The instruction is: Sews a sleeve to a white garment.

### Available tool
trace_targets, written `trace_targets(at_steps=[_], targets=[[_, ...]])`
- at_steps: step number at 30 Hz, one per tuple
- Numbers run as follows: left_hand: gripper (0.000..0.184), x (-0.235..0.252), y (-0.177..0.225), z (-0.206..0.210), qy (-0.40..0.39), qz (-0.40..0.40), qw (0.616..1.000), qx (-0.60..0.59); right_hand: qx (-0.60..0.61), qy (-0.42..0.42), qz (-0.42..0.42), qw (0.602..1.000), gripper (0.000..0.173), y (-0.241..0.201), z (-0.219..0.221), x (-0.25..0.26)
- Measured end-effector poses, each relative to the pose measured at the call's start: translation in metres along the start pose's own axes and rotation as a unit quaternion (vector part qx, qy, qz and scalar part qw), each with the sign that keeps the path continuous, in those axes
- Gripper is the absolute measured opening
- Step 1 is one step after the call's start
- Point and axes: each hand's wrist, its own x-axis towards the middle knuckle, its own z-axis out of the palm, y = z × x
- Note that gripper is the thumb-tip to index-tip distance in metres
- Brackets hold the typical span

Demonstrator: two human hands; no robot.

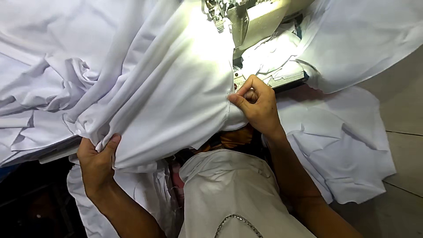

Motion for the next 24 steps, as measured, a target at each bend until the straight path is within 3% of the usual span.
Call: trace_targets(at_steps=[4,7,9,17,24], targets=[[0.044,-0.003,-0.003,0.000,-0.014,-0.014,1.000,-0.016,-0.063,0.004,0.055,0.996,0.028,-0.011,0.002,-0.003],[0.044,-0.004,-0.006,0.000,-0.019,-0.014,1.000,-0.015,-0.146,0.032,0.047,0.988,0.015,-0.013,0.004,-0.005],[0.043,-0.003,-0.007,0.000,-0.019,-0.013,1.000,-0.009,-0.172,0.045,0.033,0.984,0.018,-0.011,0.004,-0.005],[0.041,-0.002,-0.010,-0.001,-0.028,-0.011,1.000,-0.001,-0.050,0.017,-0.031,0.998,0.007,0.003,-0.003,-0.004],[0.042,-0.004,-0.008,-0.001,-0.035,-0.016,0.999,0.024,-0.076,-0.002,-0.046,0.996,0.007,0.009,-0.005,-0.001]])
